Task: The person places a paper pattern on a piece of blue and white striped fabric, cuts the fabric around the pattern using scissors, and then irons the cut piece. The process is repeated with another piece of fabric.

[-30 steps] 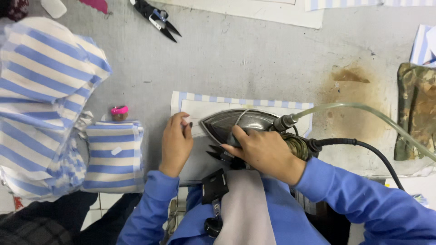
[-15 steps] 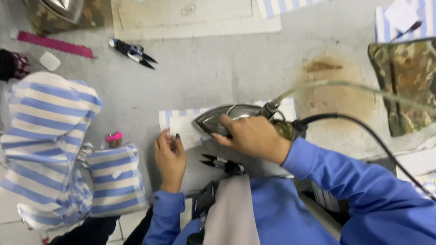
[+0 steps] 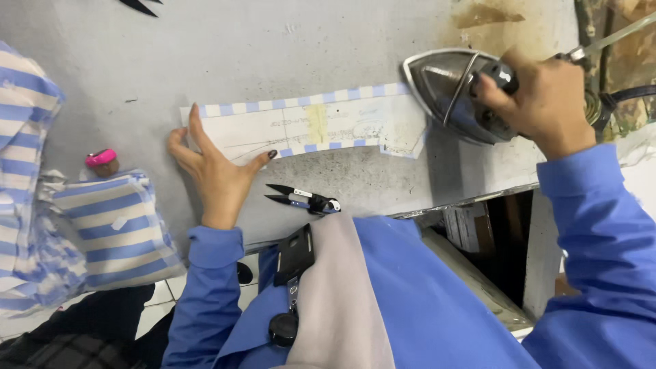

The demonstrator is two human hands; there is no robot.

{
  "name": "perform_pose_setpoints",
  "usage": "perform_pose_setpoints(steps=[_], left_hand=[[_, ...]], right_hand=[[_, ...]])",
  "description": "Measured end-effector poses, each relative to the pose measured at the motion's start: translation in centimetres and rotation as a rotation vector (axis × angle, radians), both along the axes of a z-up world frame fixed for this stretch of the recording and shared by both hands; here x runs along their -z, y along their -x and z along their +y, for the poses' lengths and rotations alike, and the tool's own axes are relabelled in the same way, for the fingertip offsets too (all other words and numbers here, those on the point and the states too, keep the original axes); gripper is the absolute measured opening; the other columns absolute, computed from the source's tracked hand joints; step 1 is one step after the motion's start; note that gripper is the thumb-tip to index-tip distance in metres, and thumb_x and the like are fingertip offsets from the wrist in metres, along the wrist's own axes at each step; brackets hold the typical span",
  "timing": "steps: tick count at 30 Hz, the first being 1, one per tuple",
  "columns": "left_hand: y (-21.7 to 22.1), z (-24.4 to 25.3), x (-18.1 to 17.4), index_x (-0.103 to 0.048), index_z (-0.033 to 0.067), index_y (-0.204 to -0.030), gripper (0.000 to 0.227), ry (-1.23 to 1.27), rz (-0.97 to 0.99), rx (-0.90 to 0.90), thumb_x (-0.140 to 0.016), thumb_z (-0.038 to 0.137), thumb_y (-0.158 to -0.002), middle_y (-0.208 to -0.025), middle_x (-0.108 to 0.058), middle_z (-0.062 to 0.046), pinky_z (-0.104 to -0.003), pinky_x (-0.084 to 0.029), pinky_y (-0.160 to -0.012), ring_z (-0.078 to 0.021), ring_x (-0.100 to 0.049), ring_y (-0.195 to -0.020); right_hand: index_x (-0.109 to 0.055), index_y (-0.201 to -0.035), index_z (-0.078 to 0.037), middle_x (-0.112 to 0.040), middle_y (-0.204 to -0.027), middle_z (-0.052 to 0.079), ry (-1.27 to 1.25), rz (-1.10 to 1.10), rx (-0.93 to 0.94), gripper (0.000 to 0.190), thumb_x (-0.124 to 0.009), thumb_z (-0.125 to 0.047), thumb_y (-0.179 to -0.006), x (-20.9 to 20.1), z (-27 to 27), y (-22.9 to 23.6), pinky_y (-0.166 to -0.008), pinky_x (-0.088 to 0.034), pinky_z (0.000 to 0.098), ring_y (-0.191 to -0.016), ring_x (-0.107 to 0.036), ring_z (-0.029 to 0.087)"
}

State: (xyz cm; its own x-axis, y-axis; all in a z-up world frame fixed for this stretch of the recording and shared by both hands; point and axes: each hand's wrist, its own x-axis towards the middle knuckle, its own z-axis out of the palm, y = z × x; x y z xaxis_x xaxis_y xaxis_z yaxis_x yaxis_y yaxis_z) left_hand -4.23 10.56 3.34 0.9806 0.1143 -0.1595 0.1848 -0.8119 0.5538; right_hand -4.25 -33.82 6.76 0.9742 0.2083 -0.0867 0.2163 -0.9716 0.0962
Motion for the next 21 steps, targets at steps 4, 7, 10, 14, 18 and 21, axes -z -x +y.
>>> perform_pose_setpoints(steps=[4, 7, 10, 14, 18, 21], left_hand=[[0.2, 0.3, -0.5, -0.025, 0.0115, -0.139, 0.103, 0.102, -0.044, -0.015, -0.089, 0.024, -0.059, -0.127, -0.02, -0.02, -0.051, -0.033, -0.103, -0.0406, -0.027, -0.122], [0.6, 0.4, 0.1, -0.025, 0.0126, -0.14, 0.112, 0.039, -0.094, 0.026, -0.092, 0.035, -0.054, -0.126, -0.022, -0.019, -0.052, -0.031, -0.104, -0.0395, -0.029, -0.121], [0.6, 0.2, 0.2, -0.022, 0.0153, -0.143, 0.119, -0.027, -0.048, 0.035, -0.094, 0.045, -0.054, -0.131, -0.02, -0.02, -0.053, -0.037, -0.101, -0.0414, -0.03, -0.124], [0.5, 0.4, 0.6, -0.02, 0.0174, -0.143, 0.124, -0.067, -0.004, 0.017, -0.097, 0.041, -0.049, -0.131, -0.021, -0.019, -0.052, -0.042, -0.096, -0.0412, -0.03, -0.124], [0.4, 0.6, 1.2, -0.018, 0.0177, -0.144, 0.127, -0.079, -0.01, 0.014, -0.097, 0.046, -0.048, -0.131, -0.022, -0.018, -0.051, -0.038, -0.1, -0.0401, -0.031, -0.124], [0.4, 0.5, 0.8, -0.019, 0.0171, -0.144, 0.127, -0.058, 0.009, 0.012, -0.098, 0.042, -0.048, -0.132, -0.02, -0.018, -0.051, -0.039, -0.1, -0.0403, -0.03, -0.124]], right_hand=[[-0.061, -0.107, -0.007, -0.047, -0.096, 0.013, 0.127, -0.811, -0.033, 0.053, -0.03, -0.05, -0.104, -2.4, 5.5, -2.3, -0.071, -0.036, 0.0359, -0.085, -0.045, 0.024], [-0.066, -0.085, -0.008, -0.059, -0.096, 0.01, -0.315, -0.394, -0.055, 0.027, -0.084, -0.028, -0.085, 3.2, 10.5, 0.8, -0.08, -0.034, 0.0386, -0.09, -0.05, 0.025], [-0.058, -0.088, -0.014, -0.052, -0.093, 0.004, -0.417, 0.055, -0.191, 0.043, -0.078, -0.048, -0.072, 6.4, 13.5, 1.9, -0.076, -0.034, 0.0385, -0.087, -0.046, 0.026], [-0.054, -0.08, -0.016, -0.051, -0.088, 0.001, -0.434, 0.122, -0.125, 0.042, -0.08, -0.048, -0.072, 6.4, 14.4, 0.7, -0.074, -0.031, 0.0363, -0.082, -0.043, 0.024], [-0.055, -0.073, -0.017, -0.053, -0.081, -0.002, -0.334, 0.25, 0.032, 0.042, -0.083, -0.047, -0.067, 5.7, 15.0, -0.3, -0.071, -0.028, 0.0368, -0.081, -0.044, 0.023], [-0.055, -0.072, -0.017, -0.054, -0.08, 0.0, -0.252, 0.142, 0.012, 0.043, -0.085, -0.047, -0.067, 5.8, 14.3, -1.0, -0.069, -0.028, 0.0382, -0.079, -0.046, 0.025]])
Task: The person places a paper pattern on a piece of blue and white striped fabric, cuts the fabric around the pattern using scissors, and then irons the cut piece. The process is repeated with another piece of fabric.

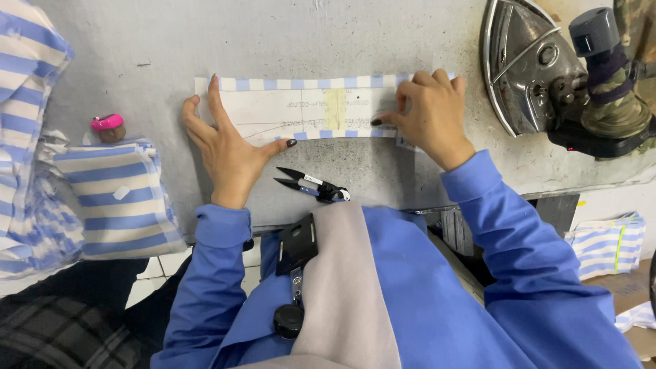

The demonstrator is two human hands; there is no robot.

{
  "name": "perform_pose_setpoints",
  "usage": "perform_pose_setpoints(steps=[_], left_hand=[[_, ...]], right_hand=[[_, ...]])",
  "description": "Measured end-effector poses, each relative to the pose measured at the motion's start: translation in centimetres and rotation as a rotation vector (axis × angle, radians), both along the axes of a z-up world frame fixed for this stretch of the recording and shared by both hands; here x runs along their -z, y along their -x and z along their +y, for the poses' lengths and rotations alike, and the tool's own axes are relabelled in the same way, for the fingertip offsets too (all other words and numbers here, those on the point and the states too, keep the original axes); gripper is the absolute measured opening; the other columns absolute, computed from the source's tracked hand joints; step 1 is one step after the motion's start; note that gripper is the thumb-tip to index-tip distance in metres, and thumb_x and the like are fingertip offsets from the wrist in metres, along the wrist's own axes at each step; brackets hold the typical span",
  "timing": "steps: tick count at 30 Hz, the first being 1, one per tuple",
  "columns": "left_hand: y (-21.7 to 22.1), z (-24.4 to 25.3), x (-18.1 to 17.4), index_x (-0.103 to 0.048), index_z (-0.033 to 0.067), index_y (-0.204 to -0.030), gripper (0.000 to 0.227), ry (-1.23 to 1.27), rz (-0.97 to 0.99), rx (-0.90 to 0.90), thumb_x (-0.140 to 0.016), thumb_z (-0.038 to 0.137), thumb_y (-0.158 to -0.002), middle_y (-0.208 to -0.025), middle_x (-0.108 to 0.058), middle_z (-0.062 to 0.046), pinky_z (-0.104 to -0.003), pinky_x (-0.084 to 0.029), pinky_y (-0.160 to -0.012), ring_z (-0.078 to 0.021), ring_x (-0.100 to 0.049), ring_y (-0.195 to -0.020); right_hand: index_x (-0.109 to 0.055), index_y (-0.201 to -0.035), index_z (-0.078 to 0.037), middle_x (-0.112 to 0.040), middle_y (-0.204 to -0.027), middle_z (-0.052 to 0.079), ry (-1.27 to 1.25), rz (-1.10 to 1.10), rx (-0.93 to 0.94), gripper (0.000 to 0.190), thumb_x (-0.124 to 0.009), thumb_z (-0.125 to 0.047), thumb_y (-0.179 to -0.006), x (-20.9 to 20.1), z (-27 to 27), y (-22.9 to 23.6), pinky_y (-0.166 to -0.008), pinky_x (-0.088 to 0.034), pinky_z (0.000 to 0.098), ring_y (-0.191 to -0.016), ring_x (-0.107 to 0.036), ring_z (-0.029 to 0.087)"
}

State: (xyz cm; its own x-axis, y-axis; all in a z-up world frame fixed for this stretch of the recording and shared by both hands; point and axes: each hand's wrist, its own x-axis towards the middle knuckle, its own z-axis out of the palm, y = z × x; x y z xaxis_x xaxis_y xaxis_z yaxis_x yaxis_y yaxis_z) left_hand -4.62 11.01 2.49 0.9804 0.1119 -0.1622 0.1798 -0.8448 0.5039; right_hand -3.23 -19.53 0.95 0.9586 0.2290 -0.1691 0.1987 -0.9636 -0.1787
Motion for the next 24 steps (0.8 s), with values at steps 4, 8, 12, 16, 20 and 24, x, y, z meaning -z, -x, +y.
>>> perform_pose_setpoints(steps=[4, 8, 12, 16, 20, 24], left_hand=[[0.8, 1.2, 0.0, -0.03, 0.0125, -0.139, 0.098, 0.162, -0.089, 0.066, -0.091, 0.021, -0.063, -0.131, -0.023, -0.017, -0.051, -0.035, -0.102, -0.0381, -0.029, -0.125], [3.7, 2.2, 2.4, -0.05, 0.0048, -0.128, 0.063, 0.076, -0.311, -0.029, -0.08, 0.003, -0.072, -0.115, -0.049, -0.014, -0.045, -0.039, -0.086, -0.0329, -0.049, -0.1], [6.7, 1.7, 4.4, -0.057, 0.0014, -0.125, 0.043, 0.03, -0.529, -0.048, -0.064, -0.001, -0.083, -0.12, -0.06, -0.018, -0.042, -0.043, -0.094, -0.0347, -0.054, -0.111], [7.2, 1.4, 3.0, -0.06, -0.001, -0.121, 0.031, 0.013, -0.43, -0.014, -0.052, -0.004, -0.091, -0.131, -0.052, -0.012, -0.04, -0.039, -0.107, -0.0313, -0.044, -0.125], [7.4, 1.9, 3.5, -0.061, -0.0025, -0.119, 0.031, -0.035, -0.453, 0.016, -0.051, -0.002, -0.09, -0.13, -0.053, -0.014, -0.04, -0.04, -0.105, -0.032, -0.046, -0.122], [6.6, 2.8, 2.8, -0.065, 0.0023, -0.113, 0.027, -0.055, -0.46, 0.02, -0.054, 0.004, -0.088, -0.126, -0.056, -0.01, -0.039, -0.046, -0.094, -0.0276, -0.049, -0.118]], right_hand=[[-0.061, -0.099, -0.004, -0.055, -0.098, 0.01, -0.293, -0.08, -0.136, 0.028, -0.078, -0.016, -0.08, -2.0, 1.1, -1.9, -0.076, -0.039, 0.0389, -0.087, -0.047, 0.027], [-0.06, -0.104, -0.008, -0.059, -0.096, 0.007, -0.266, 0.038, -0.161, 0.035, -0.076, -0.021, -0.076, -2.6, 4.6, -2.6, -0.078, -0.036, 0.0331, -0.091, -0.052, 0.024], [-0.06, -0.095, -0.012, -0.056, -0.084, 0.003, -0.177, 0.028, -0.2, 0.043, -0.081, -0.038, -0.068, -0.8, 5.3, -3.2, -0.08, -0.029, 0.0391, -0.086, -0.049, 0.024], [-0.062, -0.085, -0.01, -0.055, -0.087, 0.004, -0.236, -0.089, 0.001, 0.032, -0.077, -0.038, -0.085, 0.5, 3.9, -4.4, -0.078, -0.028, 0.0363, -0.08, -0.046, 0.022], [-0.056, -0.087, -0.007, -0.061, -0.087, 0.005, -0.052, -0.474, 0.112, 0.028, -0.082, -0.018, -0.09, -2.3, 2.0, -4.7, -0.072, -0.035, 0.0341, -0.07, -0.053, 0.018], [-0.061, -0.131, -0.016, -0.053, -0.07, -0.002, 0.169, -0.623, -0.111, 0.029, -0.049, -0.012, -0.105, -10.1, 5.5, -1.6, -0.04, -0.022, 0.0261, -0.042, -0.031, 0.013]])
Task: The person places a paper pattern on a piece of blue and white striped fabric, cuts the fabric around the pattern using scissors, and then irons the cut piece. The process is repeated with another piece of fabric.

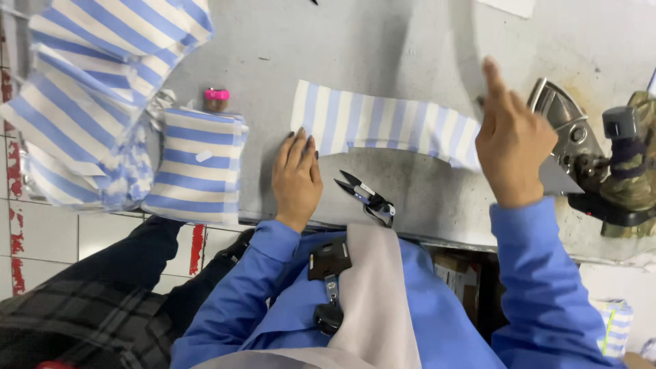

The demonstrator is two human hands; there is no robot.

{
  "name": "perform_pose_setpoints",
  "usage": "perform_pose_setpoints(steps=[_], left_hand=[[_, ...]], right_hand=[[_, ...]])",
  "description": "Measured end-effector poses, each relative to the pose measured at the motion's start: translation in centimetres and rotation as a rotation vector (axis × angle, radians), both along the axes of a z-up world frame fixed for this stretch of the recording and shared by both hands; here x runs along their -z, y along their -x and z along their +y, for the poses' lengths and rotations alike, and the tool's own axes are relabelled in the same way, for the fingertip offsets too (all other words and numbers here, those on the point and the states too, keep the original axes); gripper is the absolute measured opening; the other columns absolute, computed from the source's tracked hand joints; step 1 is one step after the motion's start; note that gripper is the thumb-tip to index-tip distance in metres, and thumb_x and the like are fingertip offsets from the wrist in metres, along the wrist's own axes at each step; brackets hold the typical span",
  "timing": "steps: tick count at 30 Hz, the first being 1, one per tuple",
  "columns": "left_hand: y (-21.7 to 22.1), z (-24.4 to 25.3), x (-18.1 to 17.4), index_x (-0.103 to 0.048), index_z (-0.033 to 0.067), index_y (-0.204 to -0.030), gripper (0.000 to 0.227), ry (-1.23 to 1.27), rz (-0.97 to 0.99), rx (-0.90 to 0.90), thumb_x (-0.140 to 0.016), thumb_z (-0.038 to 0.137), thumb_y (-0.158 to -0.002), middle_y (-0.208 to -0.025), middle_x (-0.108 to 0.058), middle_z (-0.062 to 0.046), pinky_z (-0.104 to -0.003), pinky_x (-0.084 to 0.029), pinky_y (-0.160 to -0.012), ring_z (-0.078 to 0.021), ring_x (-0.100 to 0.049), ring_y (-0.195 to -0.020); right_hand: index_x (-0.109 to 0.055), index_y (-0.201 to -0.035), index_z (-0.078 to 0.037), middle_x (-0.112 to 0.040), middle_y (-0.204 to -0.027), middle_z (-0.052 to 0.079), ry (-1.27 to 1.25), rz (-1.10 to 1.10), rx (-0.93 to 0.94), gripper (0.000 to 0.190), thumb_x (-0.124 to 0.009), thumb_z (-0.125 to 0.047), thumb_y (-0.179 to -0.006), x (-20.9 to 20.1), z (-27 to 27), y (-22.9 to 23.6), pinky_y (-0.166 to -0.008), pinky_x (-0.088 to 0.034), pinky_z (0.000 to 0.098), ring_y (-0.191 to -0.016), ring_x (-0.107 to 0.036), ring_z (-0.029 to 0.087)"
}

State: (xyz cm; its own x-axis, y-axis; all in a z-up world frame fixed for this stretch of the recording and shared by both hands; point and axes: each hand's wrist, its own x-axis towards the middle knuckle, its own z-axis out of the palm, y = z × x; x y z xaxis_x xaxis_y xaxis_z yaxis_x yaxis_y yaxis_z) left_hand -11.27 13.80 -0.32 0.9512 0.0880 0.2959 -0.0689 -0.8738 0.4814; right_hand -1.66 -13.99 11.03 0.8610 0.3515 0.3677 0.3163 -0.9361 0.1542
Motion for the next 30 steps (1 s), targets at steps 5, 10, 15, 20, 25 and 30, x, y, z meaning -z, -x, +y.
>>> perform_pose_setpoints(steps=[5, 10, 15, 20, 25, 30], left_hand=[[-0.4, 3.8, -0.7, -0.062, -0.0022, -0.097, 0.017, 0.383, -0.025, 0.023, -0.057, -0.001, -0.081, -0.101, -0.062, -0.014, -0.04, -0.046, -0.087, -0.031, -0.056, -0.096], [-0.2, 9.5, -4.9, -0.062, 0.008, -0.104, 0.03, 0.659, -0.119, -0.21, -0.045, -0.009, -0.086, -0.099, -0.062, -0.009, -0.032, -0.052, -0.072, -0.0228, -0.062, -0.084], [-4.3, 19.8, -5.3, -0.054, 0.0033, -0.116, 0.029, 0.342, -0.375, -0.493, -0.058, -0.002, -0.087, -0.115, -0.055, -0.015, -0.038, -0.049, -0.09, -0.0299, -0.054, -0.108], [-8.8, 29.4, -2.9, -0.039, 0.0065, -0.131, 0.075, 0.142, -0.149, -0.589, -0.089, 0.019, -0.076, -0.111, -0.067, -0.006, -0.051, -0.038, -0.097, -0.0307, -0.056, -0.111], [-9.0, 28.8, -9.0, -0.063, -0.0043, -0.097, 0.008, 0.338, -0.34, -0.151, -0.056, -0.001, -0.096, -0.092, -0.061, -0.017, -0.035, -0.051, -0.071, -0.024, -0.058, -0.078], [-7.9, 22.4, -19.2, -0.065, -0.0054, -0.107, 0.018, 0.372, -0.118, 0.382, -0.053, -0.002, -0.095, -0.092, -0.066, -0.015, -0.024, -0.038, -0.044, -0.0135, -0.051, -0.053]], right_hand=[[-0.054, -0.131, -0.016, -0.068, -0.11, 0.002, -0.41, 0.838, -0.173, 0.051, -0.067, -0.012, -0.081, -3.4, 4.0, 4.4, -0.049, -0.051, 0.0291, -0.045, -0.055, 0.006], [-0.047, -0.133, -0.021, -0.054, -0.108, 0.004, -0.011, 0.94, -0.162, 0.056, -0.061, -0.032, -0.08, 5.2, 3.1, 7.1, -0.079, -0.041, 0.0411, -0.099, -0.055, 0.027], [-0.053, -0.127, -0.012, -0.056, -0.109, 0.01, -0.342, 0.802, -0.141, 0.046, -0.063, -0.013, -0.082, 3.3, 8.7, 4.2, -0.083, -0.043, 0.0425, -0.099, -0.056, 0.027], [-0.058, -0.116, -0.005, -0.06, -0.102, 0.012, -0.469, 0.763, -0.345, 0.033, -0.063, -0.004, -0.084, 2.7, 15.2, 2.8, -0.08, -0.047, 0.0408, -0.092, -0.057, 0.029], [-0.06, -0.11, -0.009, -0.062, -0.101, 0.008, -0.533, 0.792, -0.541, 0.024, -0.059, -0.004, -0.087, 2.0, 19.8, 1.4, -0.079, -0.043, 0.0384, -0.086, -0.057, 0.026], [-0.031, -0.137, -0.007, -0.034, -0.135, 0.017, -0.637, 0.674, -0.651, 0.062, -0.067, -0.004, -0.087, -5.7, 23.1, -0.9, -0.108, -0.037, 0.0477, -0.128, -0.038, 0.036]])
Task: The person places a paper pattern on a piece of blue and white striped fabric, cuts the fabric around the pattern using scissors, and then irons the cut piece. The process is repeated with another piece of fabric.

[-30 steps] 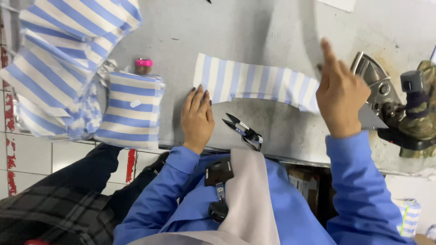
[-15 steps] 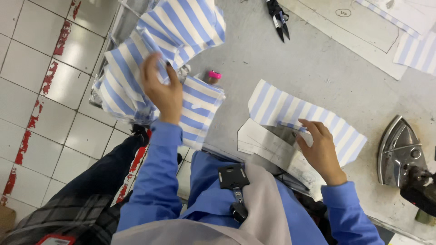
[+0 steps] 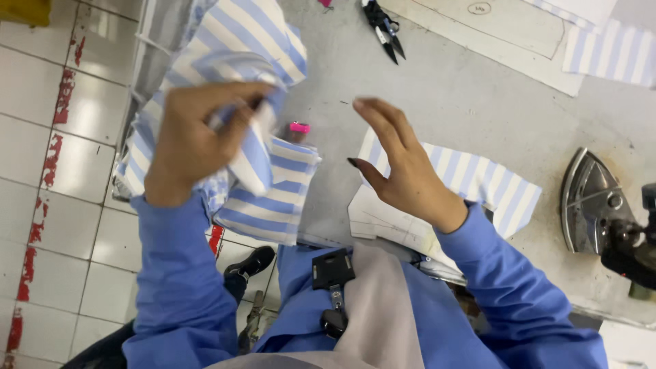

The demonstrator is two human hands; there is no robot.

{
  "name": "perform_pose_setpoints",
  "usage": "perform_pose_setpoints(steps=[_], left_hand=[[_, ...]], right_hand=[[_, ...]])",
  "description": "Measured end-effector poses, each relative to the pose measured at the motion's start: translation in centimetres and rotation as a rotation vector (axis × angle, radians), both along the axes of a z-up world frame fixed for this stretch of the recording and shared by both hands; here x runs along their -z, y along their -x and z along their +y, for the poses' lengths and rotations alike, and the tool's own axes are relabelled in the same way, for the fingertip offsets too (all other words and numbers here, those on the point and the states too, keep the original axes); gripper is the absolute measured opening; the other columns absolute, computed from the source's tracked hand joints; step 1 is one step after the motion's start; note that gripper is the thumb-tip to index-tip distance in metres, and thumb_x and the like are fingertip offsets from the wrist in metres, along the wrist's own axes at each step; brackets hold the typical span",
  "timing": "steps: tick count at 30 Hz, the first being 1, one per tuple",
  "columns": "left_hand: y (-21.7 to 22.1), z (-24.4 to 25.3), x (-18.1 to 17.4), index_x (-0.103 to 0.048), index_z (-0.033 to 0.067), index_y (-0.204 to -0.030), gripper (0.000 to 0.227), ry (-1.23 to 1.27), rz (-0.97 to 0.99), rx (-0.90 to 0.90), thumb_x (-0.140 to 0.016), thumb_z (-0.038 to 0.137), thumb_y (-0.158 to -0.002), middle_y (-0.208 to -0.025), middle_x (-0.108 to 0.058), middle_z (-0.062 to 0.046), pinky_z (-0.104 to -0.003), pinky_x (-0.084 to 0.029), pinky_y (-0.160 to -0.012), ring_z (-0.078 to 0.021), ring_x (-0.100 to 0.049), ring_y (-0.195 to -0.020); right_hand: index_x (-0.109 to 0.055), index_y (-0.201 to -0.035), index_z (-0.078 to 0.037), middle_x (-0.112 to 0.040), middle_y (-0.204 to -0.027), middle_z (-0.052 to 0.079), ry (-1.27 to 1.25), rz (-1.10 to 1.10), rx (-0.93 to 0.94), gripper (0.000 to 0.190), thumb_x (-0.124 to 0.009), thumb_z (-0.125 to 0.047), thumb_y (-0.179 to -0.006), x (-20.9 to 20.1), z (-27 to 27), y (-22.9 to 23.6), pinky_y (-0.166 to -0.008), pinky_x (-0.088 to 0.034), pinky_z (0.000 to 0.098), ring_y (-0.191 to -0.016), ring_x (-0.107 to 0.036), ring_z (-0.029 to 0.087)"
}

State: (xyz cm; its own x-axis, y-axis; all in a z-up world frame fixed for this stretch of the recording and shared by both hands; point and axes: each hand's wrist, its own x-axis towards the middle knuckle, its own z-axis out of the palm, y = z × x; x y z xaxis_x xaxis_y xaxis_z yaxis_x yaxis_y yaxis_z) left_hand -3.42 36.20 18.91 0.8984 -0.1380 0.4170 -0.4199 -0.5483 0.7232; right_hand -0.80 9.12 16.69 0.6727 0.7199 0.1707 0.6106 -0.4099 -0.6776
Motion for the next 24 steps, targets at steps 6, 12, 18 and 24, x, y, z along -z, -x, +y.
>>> perform_pose_setpoints(steps=[6, 12, 18, 24], left_hand=[[0.0, -7.8, -3.8, -0.068, 0.0158, -0.102, 0.021, -0.024, 0.359, 0.59, -0.059, 0.011, -0.084, -0.071, -0.07, 0.001, -0.021, -0.032, -0.034, -0.0068, -0.042, -0.032], [-2.4, -12.4, 3.6, -0.063, 0.02, -0.094, 0.026, -0.258, 1.036, 0.629, -0.076, 0.027, -0.074, -0.045, -0.044, 0.004, -0.024, -0.03, -0.049, -0.0095, -0.032, -0.042], [-0.1, -15.5, 15.8, -0.068, 0.0122, -0.094, 0.029, -0.449, 0.963, 0.26, -0.07, 0.034, -0.075, -0.082, -0.068, -0.011, -0.037, -0.049, -0.069, -0.0296, -0.066, -0.082], [3.6, -16.0, 16.7, -0.066, 0.0078, -0.101, 0.023, -0.281, 0.768, -0.126, -0.065, 0.024, -0.084, -0.084, -0.067, -0.014, -0.04, -0.051, -0.073, -0.0351, -0.065, -0.084]], right_hand=[[-0.064, -0.096, -0.011, -0.052, -0.125, 0.009, 0.027, 0.14, -0.441, 0.02, -0.071, -0.015, -0.078, -5.7, -5.8, -1.5, -0.107, -0.024, 0.0567, -0.131, -0.026, 0.042], [-0.051, -0.075, -0.007, -0.049, -0.09, 0.009, -0.186, 0.887, -0.183, 0.012, -0.058, -0.013, -0.083, 0.0, -20.4, 2.4, -0.075, -0.038, 0.0368, -0.088, -0.045, 0.023], [-0.049, -0.105, -0.003, -0.059, -0.095, 0.016, 0.01, 1.029, 0.692, 0.04, -0.069, 0.006, -0.072, 9.0, -26.9, 7.6, -0.075, -0.046, 0.0373, -0.091, -0.059, 0.03], [-0.059, -0.107, -0.004, -0.063, -0.088, 0.012, -0.122, 0.975, 1.132, 0.037, -0.073, 0.0, -0.074, 14.5, -29.5, 11.8, -0.064, -0.051, 0.028, -0.076, -0.062, 0.02]])
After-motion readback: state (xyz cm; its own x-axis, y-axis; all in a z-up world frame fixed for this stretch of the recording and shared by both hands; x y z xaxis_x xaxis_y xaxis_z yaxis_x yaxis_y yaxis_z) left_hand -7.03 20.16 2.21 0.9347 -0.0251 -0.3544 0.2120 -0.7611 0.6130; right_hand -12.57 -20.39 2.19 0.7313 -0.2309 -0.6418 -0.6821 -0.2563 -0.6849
